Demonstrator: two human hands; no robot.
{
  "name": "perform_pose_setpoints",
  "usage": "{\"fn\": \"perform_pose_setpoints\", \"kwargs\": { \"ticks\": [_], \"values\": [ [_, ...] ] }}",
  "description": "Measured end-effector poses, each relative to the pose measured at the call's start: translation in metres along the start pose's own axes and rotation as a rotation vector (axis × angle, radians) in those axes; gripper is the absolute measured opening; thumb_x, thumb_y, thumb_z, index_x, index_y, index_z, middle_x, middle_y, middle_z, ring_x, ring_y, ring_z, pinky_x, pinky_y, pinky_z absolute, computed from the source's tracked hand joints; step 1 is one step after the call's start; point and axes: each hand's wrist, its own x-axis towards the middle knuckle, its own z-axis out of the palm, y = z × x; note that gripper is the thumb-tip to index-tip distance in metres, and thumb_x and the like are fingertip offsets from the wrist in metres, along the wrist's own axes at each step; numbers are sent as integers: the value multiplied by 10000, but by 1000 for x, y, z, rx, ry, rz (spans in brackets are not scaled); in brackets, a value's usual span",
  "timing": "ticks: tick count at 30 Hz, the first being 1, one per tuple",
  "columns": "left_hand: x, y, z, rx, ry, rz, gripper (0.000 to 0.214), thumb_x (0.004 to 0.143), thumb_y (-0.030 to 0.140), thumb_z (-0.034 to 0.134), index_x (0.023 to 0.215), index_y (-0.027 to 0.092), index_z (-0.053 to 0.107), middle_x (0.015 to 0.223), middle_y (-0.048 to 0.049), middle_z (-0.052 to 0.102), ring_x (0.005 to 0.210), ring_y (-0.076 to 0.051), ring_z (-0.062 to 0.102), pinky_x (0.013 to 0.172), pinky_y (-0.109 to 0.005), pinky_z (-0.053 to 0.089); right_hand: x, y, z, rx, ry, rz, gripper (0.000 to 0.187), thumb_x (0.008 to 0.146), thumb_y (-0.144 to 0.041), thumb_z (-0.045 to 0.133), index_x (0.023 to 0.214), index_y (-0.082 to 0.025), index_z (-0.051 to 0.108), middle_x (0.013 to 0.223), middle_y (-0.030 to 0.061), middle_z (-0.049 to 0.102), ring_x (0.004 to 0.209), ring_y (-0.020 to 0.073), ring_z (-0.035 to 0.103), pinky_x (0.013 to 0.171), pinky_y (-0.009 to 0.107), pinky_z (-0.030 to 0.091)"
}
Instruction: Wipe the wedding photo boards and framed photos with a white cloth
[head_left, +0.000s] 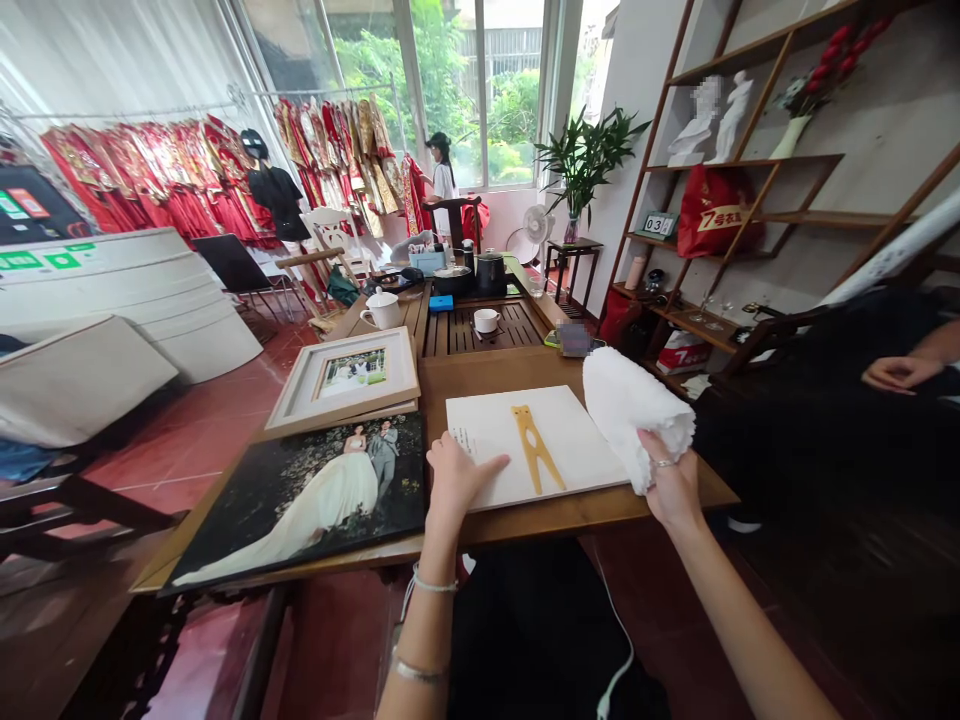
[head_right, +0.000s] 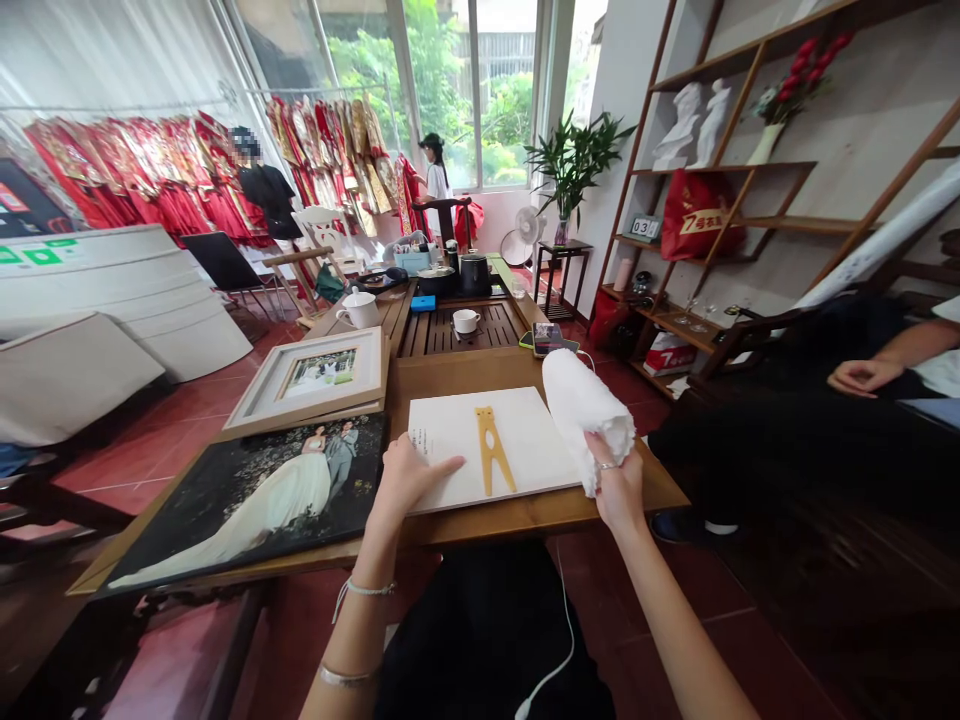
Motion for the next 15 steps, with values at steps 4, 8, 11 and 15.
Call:
{"fn": "perform_pose_setpoints", "kwargs": {
  "ticks": [4, 8, 11, 15],
  "values": [
    [3, 2, 8, 126, -32, -70, 734, 616, 473, 783, 1151, 75, 477, 1260, -246, 503, 1261, -375, 450, 1026, -427, 361, 3, 1, 1, -10, -23, 23, 324, 594, -361, 805, 835, -182, 683, 835, 18, 694, 824, 187, 664, 654, 250, 544],
    [6, -1, 9, 59, -32, -73, 689, 608, 460, 786, 1117, 120, 469, 1248, -214, 487, 1265, -370, 427, 1028, -434, 354, 4, 0, 3, 8, -3, 42, 353, 559, -359, 812, 843, -186, 694, 870, 22, 704, 815, 182, 664, 653, 253, 552],
    [8, -3, 9, -25, -8, -74, 652, 564, 428, 816, 1048, 146, 481, 1242, -207, 462, 1250, -379, 426, 1016, -443, 371, 3, -1, 3, 4, -7, 46, 351, 553, -352, 812, 841, -187, 698, 870, 22, 703, 798, 176, 659, 651, 256, 550],
    [10, -5, 13, -52, 55, -31, 587, 534, 394, 840, 953, 164, 498, 1170, -183, 479, 1198, -397, 450, 983, -487, 395, 3, -1, 2, -17, -36, 41, 305, 584, -358, 803, 811, -190, 687, 805, 11, 682, 781, 173, 652, 636, 250, 542]
  ]
}}
